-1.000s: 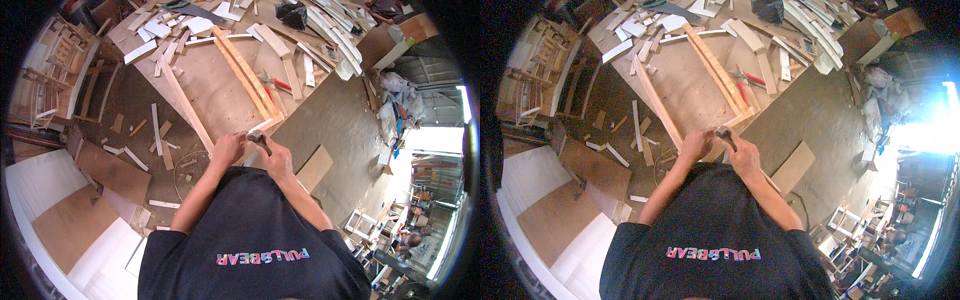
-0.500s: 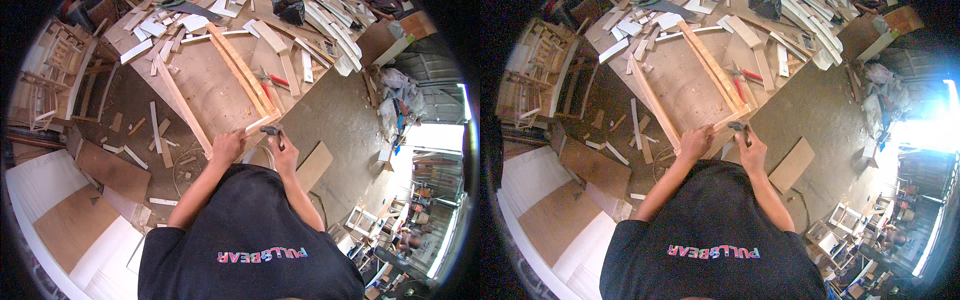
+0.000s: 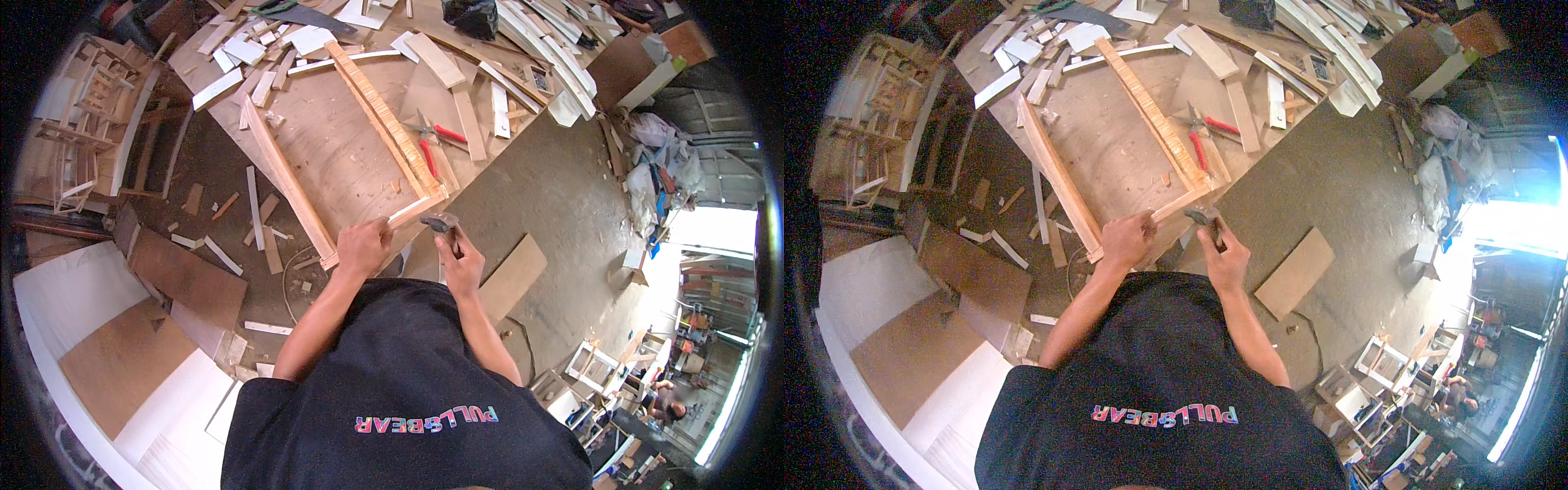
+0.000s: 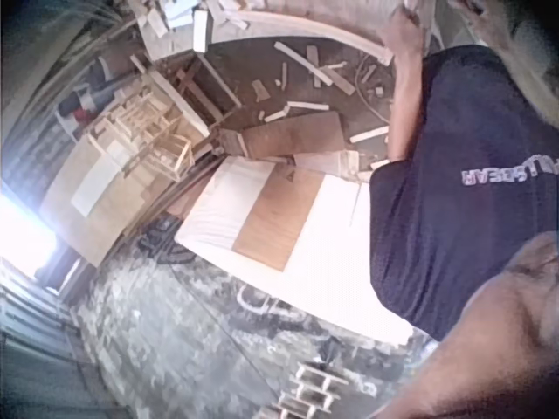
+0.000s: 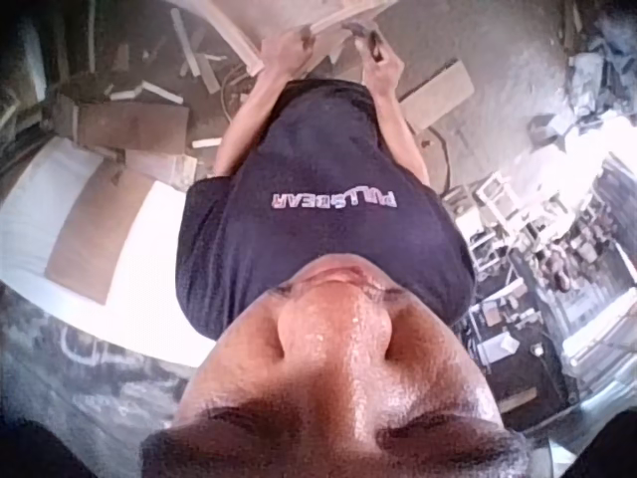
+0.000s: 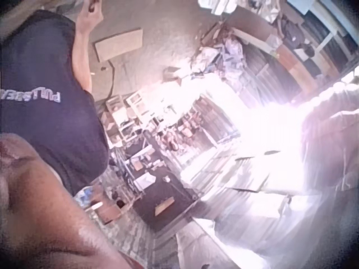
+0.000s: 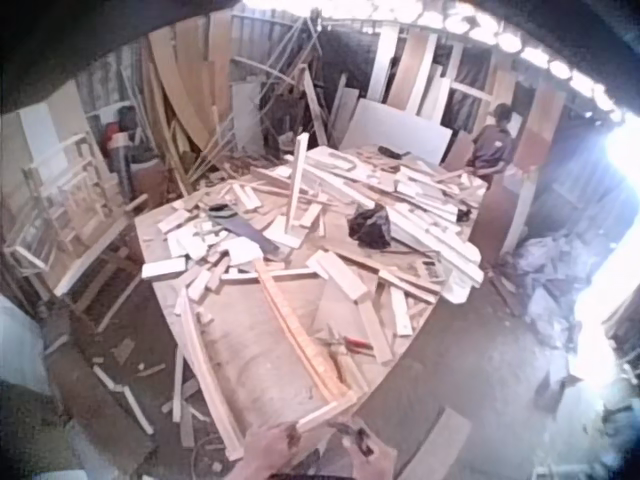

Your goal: The person assembles a wooden stool by hammering nails into the wooden frame, sawing off an excess piece of wood from one of the legs, and placing a brace between the legs.

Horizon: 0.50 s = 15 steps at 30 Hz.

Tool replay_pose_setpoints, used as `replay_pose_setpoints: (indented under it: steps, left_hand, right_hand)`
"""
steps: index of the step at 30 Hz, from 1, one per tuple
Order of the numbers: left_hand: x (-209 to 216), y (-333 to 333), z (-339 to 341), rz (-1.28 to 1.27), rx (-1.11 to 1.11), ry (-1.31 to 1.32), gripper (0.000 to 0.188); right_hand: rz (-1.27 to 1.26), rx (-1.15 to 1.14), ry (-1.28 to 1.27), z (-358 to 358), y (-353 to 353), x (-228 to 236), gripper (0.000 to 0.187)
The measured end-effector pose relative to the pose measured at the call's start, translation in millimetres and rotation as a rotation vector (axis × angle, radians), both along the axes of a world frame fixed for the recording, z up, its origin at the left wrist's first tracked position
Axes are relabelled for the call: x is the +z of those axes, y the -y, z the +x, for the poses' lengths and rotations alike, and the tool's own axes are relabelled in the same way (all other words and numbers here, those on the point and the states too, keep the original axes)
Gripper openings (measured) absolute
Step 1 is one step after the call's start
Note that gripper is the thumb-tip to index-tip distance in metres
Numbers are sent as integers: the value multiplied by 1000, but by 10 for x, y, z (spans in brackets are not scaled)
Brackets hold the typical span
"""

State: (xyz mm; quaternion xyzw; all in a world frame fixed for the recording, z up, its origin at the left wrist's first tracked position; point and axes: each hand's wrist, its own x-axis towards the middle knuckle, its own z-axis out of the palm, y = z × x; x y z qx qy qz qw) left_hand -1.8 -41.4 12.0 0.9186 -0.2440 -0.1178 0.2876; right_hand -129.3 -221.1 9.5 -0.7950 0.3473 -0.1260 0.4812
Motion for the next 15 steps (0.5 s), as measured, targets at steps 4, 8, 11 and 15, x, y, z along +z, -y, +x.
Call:
replay_pose_setpoints:
  steps: [4, 8, 11, 15]
  left_hand:
    - [205, 71, -8, -69, 107, 87, 21]
    - [764, 222, 100, -53, 160, 16, 24]
    - [1008, 259, 275, -118, 217, 16, 26]
    - [1428, 240, 466, -161, 287, 14, 28]
  right_hand:
    - [14, -10, 89, 108, 313, 37, 47]
    - [59, -63, 266, 292, 601, 218, 42]
    - [130, -54, 396, 565, 877, 26, 34]
    - [85, 7, 414, 838, 1033, -100, 44]
